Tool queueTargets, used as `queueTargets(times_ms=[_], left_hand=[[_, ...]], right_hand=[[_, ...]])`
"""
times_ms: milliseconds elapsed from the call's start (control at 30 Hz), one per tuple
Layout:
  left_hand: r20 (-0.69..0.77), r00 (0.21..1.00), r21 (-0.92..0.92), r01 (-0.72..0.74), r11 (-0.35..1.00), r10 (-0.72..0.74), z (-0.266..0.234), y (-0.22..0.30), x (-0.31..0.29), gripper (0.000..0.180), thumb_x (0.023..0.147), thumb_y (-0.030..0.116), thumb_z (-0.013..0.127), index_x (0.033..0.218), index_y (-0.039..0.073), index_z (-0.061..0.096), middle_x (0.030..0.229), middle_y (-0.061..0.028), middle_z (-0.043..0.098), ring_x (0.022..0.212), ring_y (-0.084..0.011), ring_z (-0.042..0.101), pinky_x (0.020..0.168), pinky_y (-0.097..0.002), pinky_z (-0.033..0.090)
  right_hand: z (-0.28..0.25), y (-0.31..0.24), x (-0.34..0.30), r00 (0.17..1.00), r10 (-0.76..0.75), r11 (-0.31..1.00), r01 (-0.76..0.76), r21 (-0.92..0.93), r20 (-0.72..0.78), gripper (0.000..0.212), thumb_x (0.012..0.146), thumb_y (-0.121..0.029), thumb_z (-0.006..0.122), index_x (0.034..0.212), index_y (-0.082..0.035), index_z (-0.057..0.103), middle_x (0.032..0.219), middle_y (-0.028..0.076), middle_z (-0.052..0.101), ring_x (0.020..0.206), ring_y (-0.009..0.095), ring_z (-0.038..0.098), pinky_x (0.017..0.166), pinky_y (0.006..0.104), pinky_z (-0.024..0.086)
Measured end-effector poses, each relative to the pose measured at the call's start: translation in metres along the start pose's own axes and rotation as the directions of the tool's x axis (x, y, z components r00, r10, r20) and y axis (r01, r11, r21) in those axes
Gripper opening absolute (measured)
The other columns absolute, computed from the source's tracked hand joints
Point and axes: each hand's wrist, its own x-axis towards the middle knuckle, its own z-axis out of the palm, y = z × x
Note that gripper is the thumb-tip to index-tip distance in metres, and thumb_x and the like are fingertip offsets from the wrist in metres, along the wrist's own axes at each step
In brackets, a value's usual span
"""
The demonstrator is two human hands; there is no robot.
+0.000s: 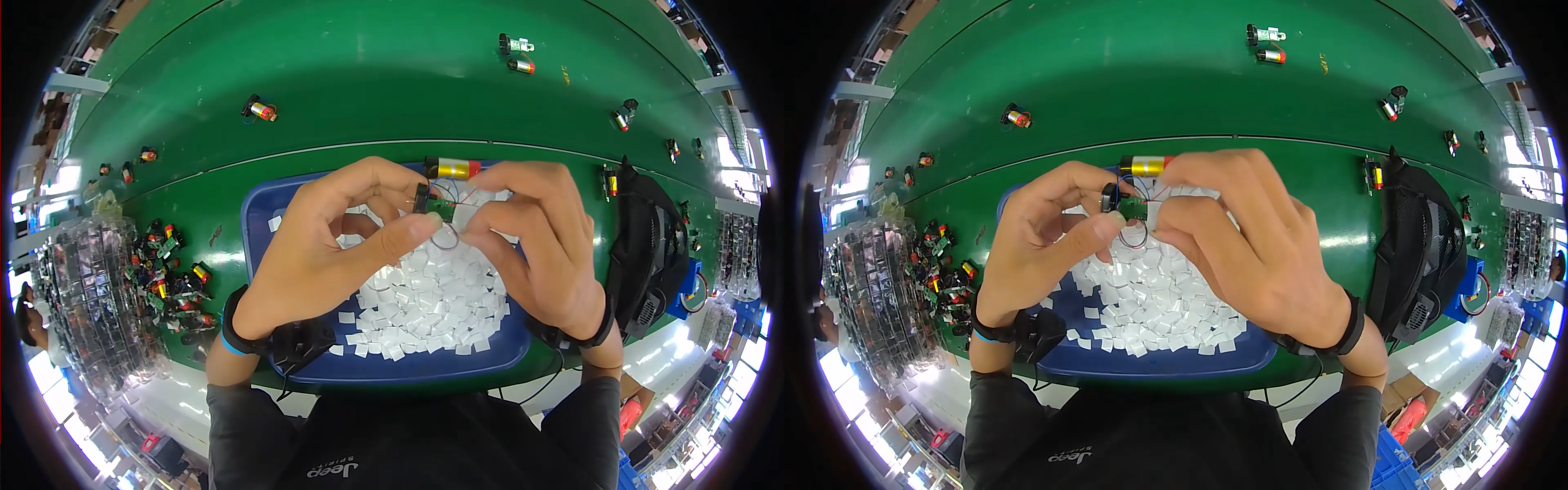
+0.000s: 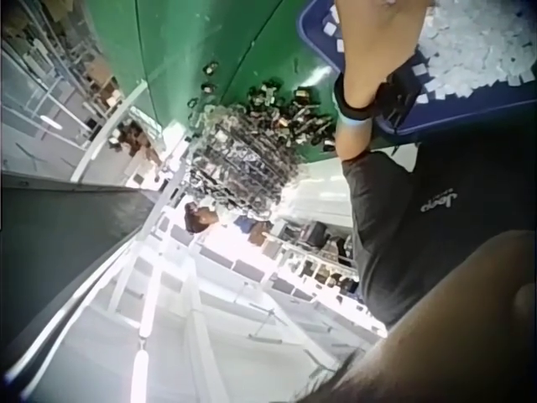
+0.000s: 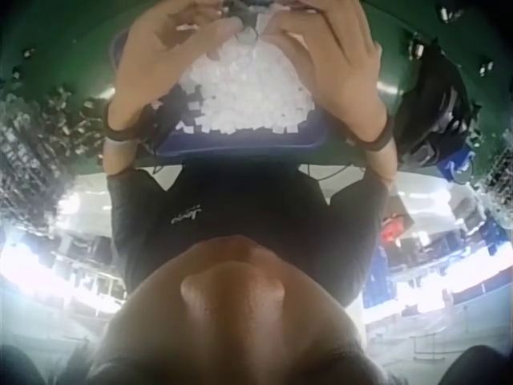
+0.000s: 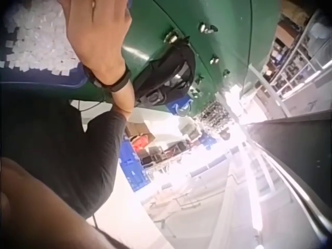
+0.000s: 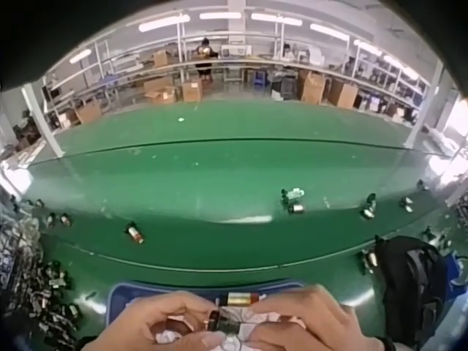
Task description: The person picks up a battery and a circuit board, fits them together, and wraps a white sticker around the unit before placing it on a conveyor belt. The person then repeats this assembly process with another set of components.
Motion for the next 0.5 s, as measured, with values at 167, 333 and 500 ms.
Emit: queueTargets(times_ms=[167, 333, 500], left_hand=[[-0.014, 1.0, -0.085, 0.012, 0.996, -0.013, 0.003, 0.003, 0.0, 0.024, 0.093, 0.009, 0.068, 0.113, -0.002, 0.061, 0.096, -0.0059, 0.065, 0.084, -0.0098, 0.061, 0.066, -0.0251, 0.054], [-0.086, 0.996, -0.181, -0.032, 0.983, 0.016, 0.005, 0.0, -0.002, 0.021, 0.091, 0.012, 0.073, 0.105, 0.001, 0.063, 0.095, -0.0048, 0.068, 0.084, -0.0089, 0.063, 0.068, -0.023, 0.053], [-0.055, 0.997, -0.206, 0.033, 0.978, -0.045, 0.005, 0.005, -0.002, 0.02, 0.09, 0.013, 0.075, 0.103, 0.002, 0.064, 0.094, -0.0033, 0.068, 0.084, -0.008, 0.063, 0.069, -0.0228, 0.051]], right_hand=[[0.003, -0.001, 0.004, 0.977, -0.195, 0.969, 0.177, -0.173, -0.089, 0.032, 0.062, -0.004, 0.083, 0.091, -0.01, 0.073, 0.115, 0.01, 0.064, 0.096, 0.026, 0.06, 0.082, 0.0381, 0.053], [0.017, -0.002, -0.002, 0.934, -0.351, 0.889, 0.311, -0.337, -0.064, 0.033, 0.06, -0.007, 0.082, 0.092, -0.014, 0.076, 0.116, 0.009, 0.064, 0.106, 0.027, 0.057, 0.091, 0.041, 0.05], [-0.009, -0.008, 0.002, 0.962, -0.274, 0.918, 0.257, -0.302, -0.014, 0.031, 0.061, -0.007, 0.083, 0.09, -0.013, 0.075, 0.114, 0.008, 0.064, 0.107, 0.028, 0.057, 0.091, 0.0422, 0.051]])
